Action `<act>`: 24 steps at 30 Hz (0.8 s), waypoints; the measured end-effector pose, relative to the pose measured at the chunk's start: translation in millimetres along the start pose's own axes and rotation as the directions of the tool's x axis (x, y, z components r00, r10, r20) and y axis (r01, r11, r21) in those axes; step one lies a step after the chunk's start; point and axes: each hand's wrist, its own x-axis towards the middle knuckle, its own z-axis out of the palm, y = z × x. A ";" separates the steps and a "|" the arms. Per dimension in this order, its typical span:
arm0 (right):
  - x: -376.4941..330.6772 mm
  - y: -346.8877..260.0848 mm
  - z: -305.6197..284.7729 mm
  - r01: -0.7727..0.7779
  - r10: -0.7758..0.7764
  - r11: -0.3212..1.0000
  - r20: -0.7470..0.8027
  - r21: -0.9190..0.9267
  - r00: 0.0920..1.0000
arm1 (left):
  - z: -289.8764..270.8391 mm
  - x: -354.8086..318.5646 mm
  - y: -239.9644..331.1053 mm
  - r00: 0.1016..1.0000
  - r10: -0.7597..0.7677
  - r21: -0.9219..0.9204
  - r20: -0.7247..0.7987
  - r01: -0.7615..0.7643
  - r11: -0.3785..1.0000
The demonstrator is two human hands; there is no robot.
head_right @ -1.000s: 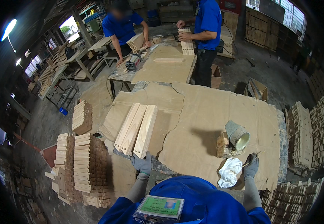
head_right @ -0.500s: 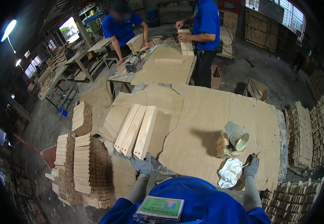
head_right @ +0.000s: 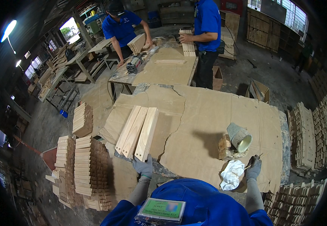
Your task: The person applies a white liquid to the holes of small wooden blocks using a brush and then places them on a stack. The person repeats this process for multiple blocks in a workshop setting.
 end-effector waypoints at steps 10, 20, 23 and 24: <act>0.1 -7.0 -3.2 -0.011 0.011 1.000 0.009 -0.006 1.000 | -4.3 0.6 2.4 0.999 -0.035 0.011 0.016 0.034 0.999; 0.4 -3.4 -0.7 -0.037 0.039 0.999 0.060 -0.032 0.997 | -2.7 -0.2 0.5 1.000 0.009 0.029 -0.004 -0.009 1.000; 0.6 -2.0 0.0 -0.028 0.029 0.999 0.045 -0.026 0.999 | -2.3 -0.2 0.0 1.000 0.012 0.023 -0.002 -0.012 1.000; 0.8 -1.6 0.7 -0.027 0.028 0.999 0.040 -0.024 0.999 | 3.0 -0.7 -5.4 1.000 0.025 0.029 -0.012 -0.025 0.999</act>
